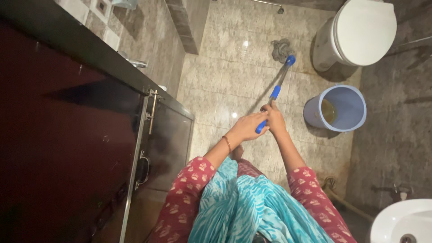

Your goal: The person mops the tiled bathroom floor using a blue-handled mop. They repeatedly push and pull the mop across the floor surface, working around a toilet and a bucket.

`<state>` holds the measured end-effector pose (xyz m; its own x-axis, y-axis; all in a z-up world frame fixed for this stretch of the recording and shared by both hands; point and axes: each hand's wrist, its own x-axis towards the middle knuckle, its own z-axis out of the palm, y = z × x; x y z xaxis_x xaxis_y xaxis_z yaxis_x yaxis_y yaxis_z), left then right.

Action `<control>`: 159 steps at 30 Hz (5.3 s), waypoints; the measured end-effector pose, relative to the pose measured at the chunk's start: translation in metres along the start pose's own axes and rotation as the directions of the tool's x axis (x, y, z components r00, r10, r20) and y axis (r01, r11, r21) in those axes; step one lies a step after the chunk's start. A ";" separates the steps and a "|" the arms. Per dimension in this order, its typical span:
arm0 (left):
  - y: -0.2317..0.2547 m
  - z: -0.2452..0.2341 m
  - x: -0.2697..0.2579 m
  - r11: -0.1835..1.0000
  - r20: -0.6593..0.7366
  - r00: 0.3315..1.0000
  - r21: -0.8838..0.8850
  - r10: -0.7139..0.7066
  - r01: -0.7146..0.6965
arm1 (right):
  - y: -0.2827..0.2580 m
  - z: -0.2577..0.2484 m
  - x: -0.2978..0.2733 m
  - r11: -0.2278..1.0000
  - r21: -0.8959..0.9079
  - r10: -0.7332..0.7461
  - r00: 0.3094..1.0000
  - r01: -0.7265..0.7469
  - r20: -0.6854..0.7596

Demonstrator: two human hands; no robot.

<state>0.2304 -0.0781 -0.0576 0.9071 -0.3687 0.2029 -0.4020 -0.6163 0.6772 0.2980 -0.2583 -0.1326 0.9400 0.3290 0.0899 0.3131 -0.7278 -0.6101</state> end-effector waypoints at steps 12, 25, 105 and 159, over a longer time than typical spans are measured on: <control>0.015 0.011 -0.079 0.998 -0.122 0.991 0.002 0.064 -0.064 | -0.033 0.029 -0.062 0.972 0.235 0.021 1.000 -0.025 0.020; 0.075 -0.103 -0.269 0.988 -0.431 0.889 -0.065 -0.154 0.140 | -0.208 0.106 -0.147 0.894 0.442 -0.148 0.981 0.077 0.129; 0.063 -0.030 -0.089 0.929 -0.208 0.959 -0.278 0.192 -0.246 | -0.079 0.021 -0.085 0.969 0.245 0.025 0.997 -0.041 0.068; 0.081 0.020 -0.088 0.872 -0.296 0.931 -0.372 0.214 -0.319 | -0.100 -0.028 -0.135 0.972 0.147 -0.165 0.979 0.182 -0.119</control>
<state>0.1155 -0.1097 -0.0345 0.7950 -0.2691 0.5436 -0.5936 -0.1612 0.7884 0.1433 -0.2469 -0.0616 0.8849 0.3707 0.2821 0.4552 -0.5594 -0.6928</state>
